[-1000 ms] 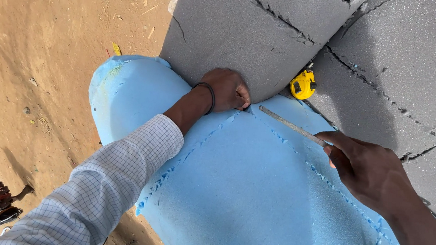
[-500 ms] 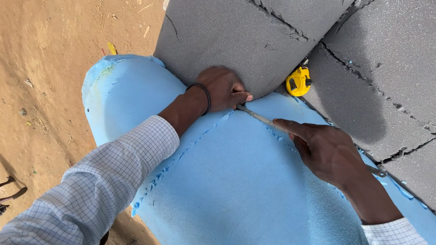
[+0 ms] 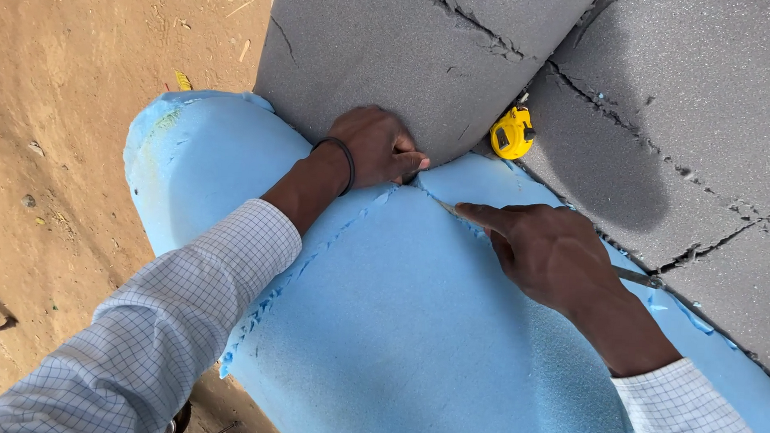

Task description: Measuring, marking, and cutting a piece of blue foam for a furniture backrest.

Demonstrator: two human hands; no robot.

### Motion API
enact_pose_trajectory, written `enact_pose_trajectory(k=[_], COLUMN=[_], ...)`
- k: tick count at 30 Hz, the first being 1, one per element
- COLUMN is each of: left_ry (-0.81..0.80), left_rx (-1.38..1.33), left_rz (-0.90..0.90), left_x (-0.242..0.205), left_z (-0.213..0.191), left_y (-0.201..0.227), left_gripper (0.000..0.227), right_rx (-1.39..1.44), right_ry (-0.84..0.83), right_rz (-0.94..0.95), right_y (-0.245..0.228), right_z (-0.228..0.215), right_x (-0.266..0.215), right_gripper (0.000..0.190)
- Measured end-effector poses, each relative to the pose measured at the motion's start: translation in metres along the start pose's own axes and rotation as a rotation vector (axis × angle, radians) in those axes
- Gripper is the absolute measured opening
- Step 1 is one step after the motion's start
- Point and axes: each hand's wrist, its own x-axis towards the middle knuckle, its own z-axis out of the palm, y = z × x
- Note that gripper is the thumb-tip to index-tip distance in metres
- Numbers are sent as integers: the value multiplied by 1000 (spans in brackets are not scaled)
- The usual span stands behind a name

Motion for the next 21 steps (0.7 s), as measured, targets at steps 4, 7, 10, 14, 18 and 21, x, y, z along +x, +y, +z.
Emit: enact_pose_trajectory(k=[4, 7, 10, 14, 18, 21], left_ry=[2, 20, 9, 3, -10, -19], left_rx=[3, -4, 0, -2, -4, -14], left_rz=[2, 22, -5, -19, -38, -43], left_x=[0, 1, 2, -1, -1, -3], left_z=[2, 3, 4, 0, -3, 0], left_y=[-4, -5, -2, 0, 3, 2], left_gripper=[39, 38, 34, 34, 31, 30], right_rx=[-70, -116, -193, -197, -129, -131], right_ry=[-89, -104, -110, -92, -177, -181], right_rz=[47, 23, -16, -104, -10, 60], right_y=[11, 1, -10, -5, 6, 15], right_z=[-31, -31, -31, -17, -47, -52], right_x=[-15, 5, 20, 33, 3, -16], right_gripper=[60, 58, 56, 56, 54, 57])
